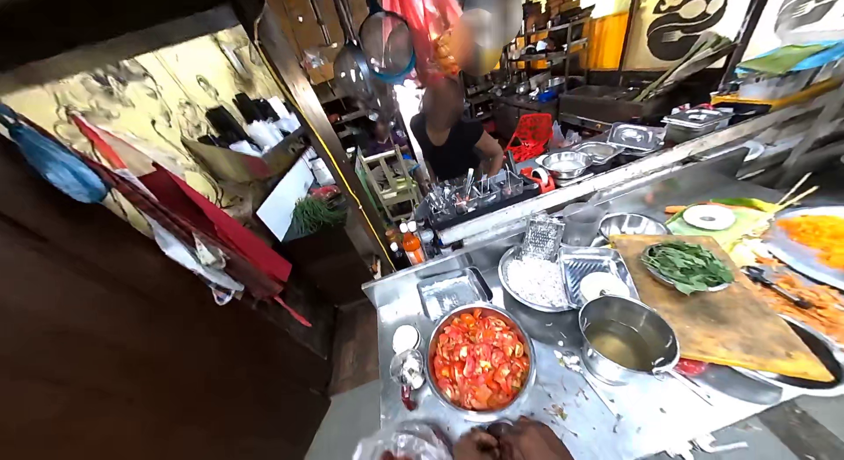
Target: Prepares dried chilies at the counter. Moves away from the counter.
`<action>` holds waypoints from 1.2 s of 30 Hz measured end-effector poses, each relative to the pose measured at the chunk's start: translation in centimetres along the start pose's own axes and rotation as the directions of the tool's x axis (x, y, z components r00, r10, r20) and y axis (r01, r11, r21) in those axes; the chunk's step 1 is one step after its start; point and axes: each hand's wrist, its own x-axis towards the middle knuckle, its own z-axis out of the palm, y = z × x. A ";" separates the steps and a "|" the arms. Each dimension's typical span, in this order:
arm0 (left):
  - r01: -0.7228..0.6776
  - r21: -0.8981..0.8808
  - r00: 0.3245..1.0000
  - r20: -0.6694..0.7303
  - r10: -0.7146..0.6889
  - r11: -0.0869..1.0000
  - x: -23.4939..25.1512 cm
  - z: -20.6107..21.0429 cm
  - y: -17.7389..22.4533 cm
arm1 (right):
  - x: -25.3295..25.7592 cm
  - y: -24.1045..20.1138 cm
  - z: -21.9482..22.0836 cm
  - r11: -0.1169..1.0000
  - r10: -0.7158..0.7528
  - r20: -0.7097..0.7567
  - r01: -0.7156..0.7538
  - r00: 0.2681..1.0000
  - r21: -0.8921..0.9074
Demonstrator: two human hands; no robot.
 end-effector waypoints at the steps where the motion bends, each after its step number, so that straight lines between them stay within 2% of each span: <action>1: -0.025 0.094 1.000 0.002 0.025 0.995 -0.1 -0.4 0.5 | 0.1 -0.3 0.0 0.997 0.071 0.024 -0.070 0.997 -0.032; 3: -0.011 0.183 1.000 0.026 0.006 0.983 -0.8 -1.6 2.5 | 0.3 -1.4 -1.4 0.978 0.195 0.100 -0.185 0.976 -0.098; 5: 0.050 0.170 0.997 0.052 -0.060 0.984 -2.3 -3.1 4.4 | 0.5 -2.9 -3.2 0.955 0.289 0.202 -0.265 0.936 -0.137; 6: 0.073 0.109 0.995 0.066 -0.081 0.991 -3.4 -3.4 4.7 | 0.4 -3.1 -3.3 0.943 0.321 0.227 -0.290 0.919 -0.161; 8: 0.051 -0.081 0.996 0.073 -0.046 0.995 -5.3 -4.8 5.5 | 0.2 -2.5 -2.7 0.936 0.328 0.175 -0.294 0.928 -0.192; 10: -0.023 -0.184 1.000 -0.020 0.020 0.983 -5.8 -5.7 4.1 | -0.1 -1.7 -2.1 0.947 0.288 0.108 -0.267 0.951 -0.180; 12: -0.139 -0.187 0.979 -0.172 0.107 0.973 -6.5 -7.1 1.9 | -0.1 -1.2 -2.1 0.958 0.267 0.079 -0.256 0.960 -0.125; 14: -0.161 -0.163 0.956 -0.270 0.113 0.973 -7.8 -9.7 0.7 | -0.2 -0.8 -2.3 0.967 0.248 0.070 -0.244 0.966 -0.068; 17: -0.061 -0.113 0.913 -0.409 0.009 0.992 -9.3 -13.1 -2.0 | -0.3 -0.4 -2.5 0.979 0.203 0.064 -0.203 0.977 -0.007; 19: 0.129 -0.001 0.882 -0.458 -0.115 0.992 -9.6 -14.3 -4.3 | -0.2 -0.5 -2.4 0.984 0.173 0.068 -0.174 0.983 0.021; 20: 0.218 0.046 0.877 -0.447 -0.175 0.975 -9.5 -14.5 -5.5 | -0.1 -0.6 -2.3 0.986 0.161 0.072 -0.163 0.984 0.033; 22: 0.294 0.114 0.883 -0.411 -0.225 0.949 -8.9 -13.6 -8.0 | 0.1 -1.2 -2.1 0.989 0.142 0.080 -0.145 0.987 0.042; 25: 0.252 0.175 0.908 -0.384 -0.170 0.952 -7.6 -11.0 -9.7 | 0.4 -2.3 -2.1 0.991 0.096 0.087 -0.104 0.992 0.089; 28: 0.284 0.130 0.893 -0.396 -0.213 0.950 -6.7 -9.7 -9.4 | 0.4 -3.6 -2.4 0.983 0.080 0.118 -0.098 0.990 0.153; 31: 0.316 0.069 0.881 -0.391 -0.265 0.946 -6.1 -10.3 -9.0 | 0.2 -4.5 -2.2 0.975 0.075 0.121 -0.099 0.990 0.200; 36: 0.333 0.073 0.863 -0.425 -0.272 0.940 -6.3 -10.9 -8.4 | -0.4 -4.9 -1.8 0.963 0.054 0.134 -0.087 0.989 0.254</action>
